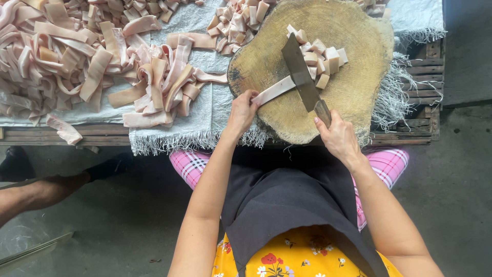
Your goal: The person cuts strips of pork belly into small cubes using a large cleaver on a wooden cutting board. The person holds the meat strips with the left hand and chops them into uniform pieces, which are then pushed aside on the board.
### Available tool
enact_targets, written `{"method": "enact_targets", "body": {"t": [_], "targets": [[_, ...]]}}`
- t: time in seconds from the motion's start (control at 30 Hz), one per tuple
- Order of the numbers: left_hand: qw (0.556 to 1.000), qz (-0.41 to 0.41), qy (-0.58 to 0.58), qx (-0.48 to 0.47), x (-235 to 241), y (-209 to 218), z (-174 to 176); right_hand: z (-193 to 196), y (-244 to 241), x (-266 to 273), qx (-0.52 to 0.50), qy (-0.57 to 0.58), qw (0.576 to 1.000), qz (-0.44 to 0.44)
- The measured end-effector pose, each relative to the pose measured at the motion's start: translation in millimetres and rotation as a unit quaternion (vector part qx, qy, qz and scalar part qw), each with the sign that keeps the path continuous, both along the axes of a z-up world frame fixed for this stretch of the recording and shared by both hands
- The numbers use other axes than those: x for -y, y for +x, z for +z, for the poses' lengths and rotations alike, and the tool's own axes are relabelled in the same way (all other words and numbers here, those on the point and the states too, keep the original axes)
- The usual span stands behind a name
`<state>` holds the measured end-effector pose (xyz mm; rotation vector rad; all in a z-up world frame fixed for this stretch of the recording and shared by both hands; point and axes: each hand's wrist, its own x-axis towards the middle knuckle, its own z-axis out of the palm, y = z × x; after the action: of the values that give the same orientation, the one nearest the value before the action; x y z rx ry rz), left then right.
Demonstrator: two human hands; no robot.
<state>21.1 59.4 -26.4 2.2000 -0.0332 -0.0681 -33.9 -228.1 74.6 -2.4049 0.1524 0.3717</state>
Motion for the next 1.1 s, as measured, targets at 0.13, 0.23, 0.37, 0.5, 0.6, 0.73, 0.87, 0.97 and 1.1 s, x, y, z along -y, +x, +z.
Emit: {"method": "enact_targets", "body": {"t": [0.13, 0.23, 0.37, 0.5, 0.6, 0.73, 0.87, 0.97, 1.1], "targets": [[0.991, 0.108, -0.046, -0.065, -4, -6, 18, 27, -4, -10, 0.035, 0.018, 0.999, 0.000], [0.984, 0.143, -0.052, -0.089, -10, -7, 27, 43, -16, -17, 0.123, 0.054, 0.991, 0.013], [0.990, 0.121, -0.037, -0.065, -12, -5, 32, 31, -19, -31, 0.146, 0.116, 0.982, 0.025], [0.992, 0.107, -0.028, -0.058, -15, -7, 34, 2, -8, -43, -0.063, -0.083, 0.990, 0.093], [0.992, 0.104, -0.042, -0.061, -18, -9, 31, 8, -6, -28, -0.075, 0.039, 0.995, 0.046], [0.993, 0.106, -0.033, -0.043, -16, -5, 22, 32, -7, -19, 0.053, 0.005, 0.997, 0.050], [0.992, 0.109, -0.049, -0.035, -7, -2, 16, 31, -16, -30, 0.082, 0.111, 0.990, 0.009], [0.992, 0.109, -0.045, -0.041, -3, 2, 19, 12, -17, -41, 0.001, 0.034, 0.998, 0.051], [0.992, 0.110, -0.028, -0.060, -6, 0, 25, -2, -21, -40, 0.026, -0.051, 0.993, 0.107]]}}
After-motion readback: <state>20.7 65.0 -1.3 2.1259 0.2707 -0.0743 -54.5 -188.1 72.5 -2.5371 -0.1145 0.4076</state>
